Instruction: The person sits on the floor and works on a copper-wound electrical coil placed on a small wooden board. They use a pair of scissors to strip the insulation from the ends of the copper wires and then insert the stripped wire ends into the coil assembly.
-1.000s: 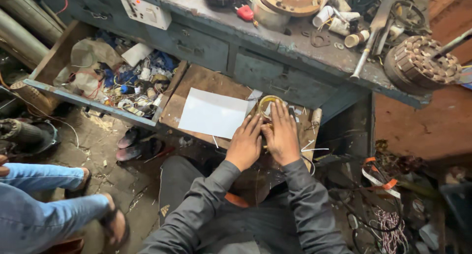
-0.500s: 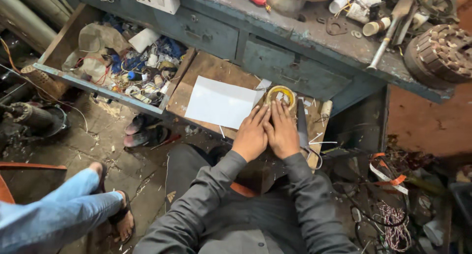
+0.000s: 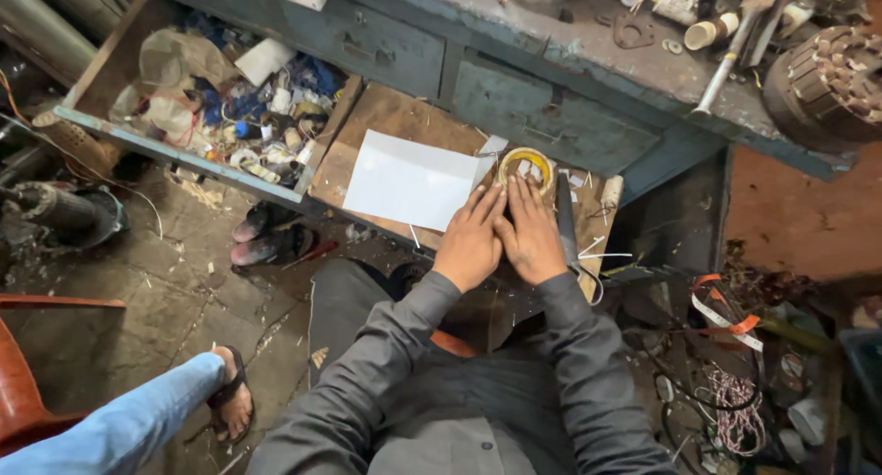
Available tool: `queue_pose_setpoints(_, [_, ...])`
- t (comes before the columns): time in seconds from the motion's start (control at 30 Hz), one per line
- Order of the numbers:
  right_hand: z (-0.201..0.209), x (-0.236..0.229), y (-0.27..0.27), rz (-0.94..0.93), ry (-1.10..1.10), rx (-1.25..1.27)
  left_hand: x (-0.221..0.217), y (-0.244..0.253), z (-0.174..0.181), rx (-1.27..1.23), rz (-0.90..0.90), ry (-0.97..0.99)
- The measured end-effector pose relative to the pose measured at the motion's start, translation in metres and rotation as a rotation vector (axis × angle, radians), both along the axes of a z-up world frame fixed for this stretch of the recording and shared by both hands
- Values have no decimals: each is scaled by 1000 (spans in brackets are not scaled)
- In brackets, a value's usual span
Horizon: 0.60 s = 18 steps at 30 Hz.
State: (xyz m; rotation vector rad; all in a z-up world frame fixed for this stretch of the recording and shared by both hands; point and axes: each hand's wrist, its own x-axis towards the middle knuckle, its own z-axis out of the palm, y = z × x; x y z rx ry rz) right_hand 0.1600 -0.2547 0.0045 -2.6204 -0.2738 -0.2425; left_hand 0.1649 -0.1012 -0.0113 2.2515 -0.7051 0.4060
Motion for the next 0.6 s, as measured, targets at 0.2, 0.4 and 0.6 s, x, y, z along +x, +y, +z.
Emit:
queue_pose_setpoints(0.2, [6,-28,-34,-6,-185,549,0,5,3,29,-40,46])
queue_pose_setpoints(0.4, [24,-114,-22,-408,-192,774,-30,5,32,-29,38,-62])
queue_pose_setpoints(0.6, [14,-164,-5,-457,-143,759,-46,-27,37,205,34,-34])
